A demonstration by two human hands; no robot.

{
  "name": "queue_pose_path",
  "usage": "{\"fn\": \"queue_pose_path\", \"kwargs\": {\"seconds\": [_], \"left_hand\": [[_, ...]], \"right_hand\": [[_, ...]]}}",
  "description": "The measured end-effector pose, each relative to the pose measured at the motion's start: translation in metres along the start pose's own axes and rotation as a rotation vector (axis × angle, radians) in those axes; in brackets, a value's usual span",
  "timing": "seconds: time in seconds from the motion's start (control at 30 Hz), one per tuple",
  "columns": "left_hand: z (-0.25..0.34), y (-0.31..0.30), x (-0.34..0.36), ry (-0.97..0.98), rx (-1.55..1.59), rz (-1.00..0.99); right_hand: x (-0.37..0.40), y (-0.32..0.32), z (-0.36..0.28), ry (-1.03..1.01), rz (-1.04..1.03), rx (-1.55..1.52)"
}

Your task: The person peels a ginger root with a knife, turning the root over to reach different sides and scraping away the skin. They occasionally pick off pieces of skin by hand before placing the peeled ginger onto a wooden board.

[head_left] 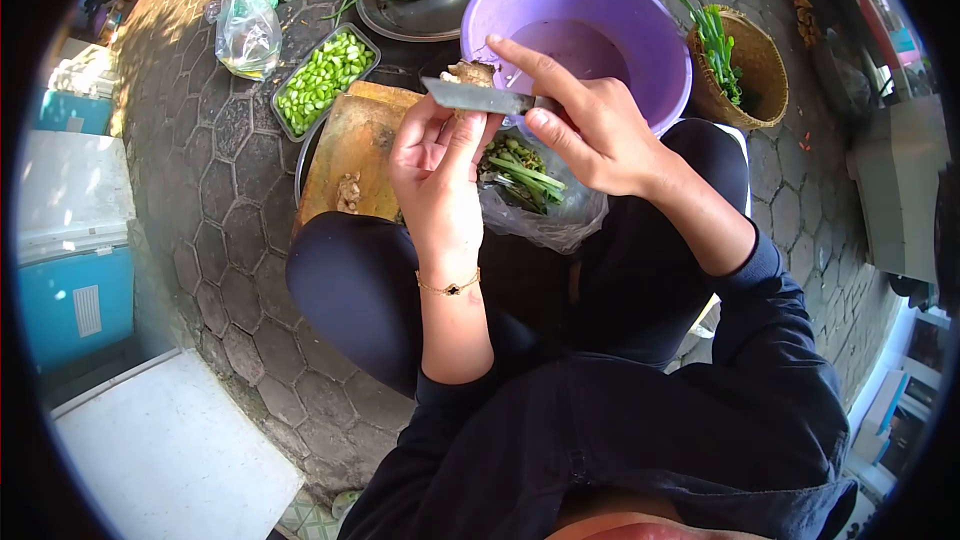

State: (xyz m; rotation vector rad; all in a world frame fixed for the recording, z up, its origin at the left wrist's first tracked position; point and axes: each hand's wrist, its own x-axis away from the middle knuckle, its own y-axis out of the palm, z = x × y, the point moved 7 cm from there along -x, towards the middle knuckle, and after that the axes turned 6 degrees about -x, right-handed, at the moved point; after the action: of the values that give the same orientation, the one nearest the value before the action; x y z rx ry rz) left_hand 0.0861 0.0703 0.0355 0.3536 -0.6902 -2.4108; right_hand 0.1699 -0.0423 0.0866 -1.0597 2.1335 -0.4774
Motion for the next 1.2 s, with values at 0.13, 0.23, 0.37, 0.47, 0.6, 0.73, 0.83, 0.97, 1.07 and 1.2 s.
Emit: {"fn": "queue_pose_path", "kwargs": {"seconds": [0.13, 0.23, 0.37, 0.47, 0.6, 0.73, 0.83, 0.97, 1.07, 1.2], "left_hand": [[0.000, 0.000, 0.000, -0.007, -0.012, -0.005], [0.001, 0.000, 0.000, -0.001, -0.019, 0.015], [0.000, 0.001, 0.001, -0.010, 0.000, 0.001], [0.002, 0.002, 0.001, -0.005, 0.015, 0.011], [-0.001, 0.000, 0.000, -0.023, 0.070, 0.009], [-0.003, -0.002, 0.000, -0.063, 0.089, 0.026], [-0.004, -0.003, 0.000, -0.064, 0.101, 0.034], [-0.005, -0.004, 0.001, -0.086, 0.096, 0.040], [-0.005, -0.005, 0.002, -0.103, 0.116, 0.053], [-0.006, -0.006, -0.001, -0.123, 0.154, 0.051]], "right_hand": [[0.000, 0.006, -0.003, 0.046, -0.086, 0.028], [-0.001, 0.006, -0.005, -0.003, -0.079, 0.056], [-0.001, 0.008, -0.004, -0.011, -0.085, 0.032], [0.000, 0.007, -0.007, -0.038, -0.085, 0.019], [-0.001, 0.008, -0.006, -0.025, -0.108, 0.029], [-0.001, 0.007, -0.008, -0.014, -0.104, 0.033], [0.000, 0.010, -0.005, 0.054, -0.146, 0.059], [0.001, 0.009, -0.008, -0.003, -0.073, 0.058], [0.001, 0.009, -0.011, -0.009, -0.065, 0.077], [0.001, 0.008, -0.014, -0.048, -0.039, 0.100]]}}
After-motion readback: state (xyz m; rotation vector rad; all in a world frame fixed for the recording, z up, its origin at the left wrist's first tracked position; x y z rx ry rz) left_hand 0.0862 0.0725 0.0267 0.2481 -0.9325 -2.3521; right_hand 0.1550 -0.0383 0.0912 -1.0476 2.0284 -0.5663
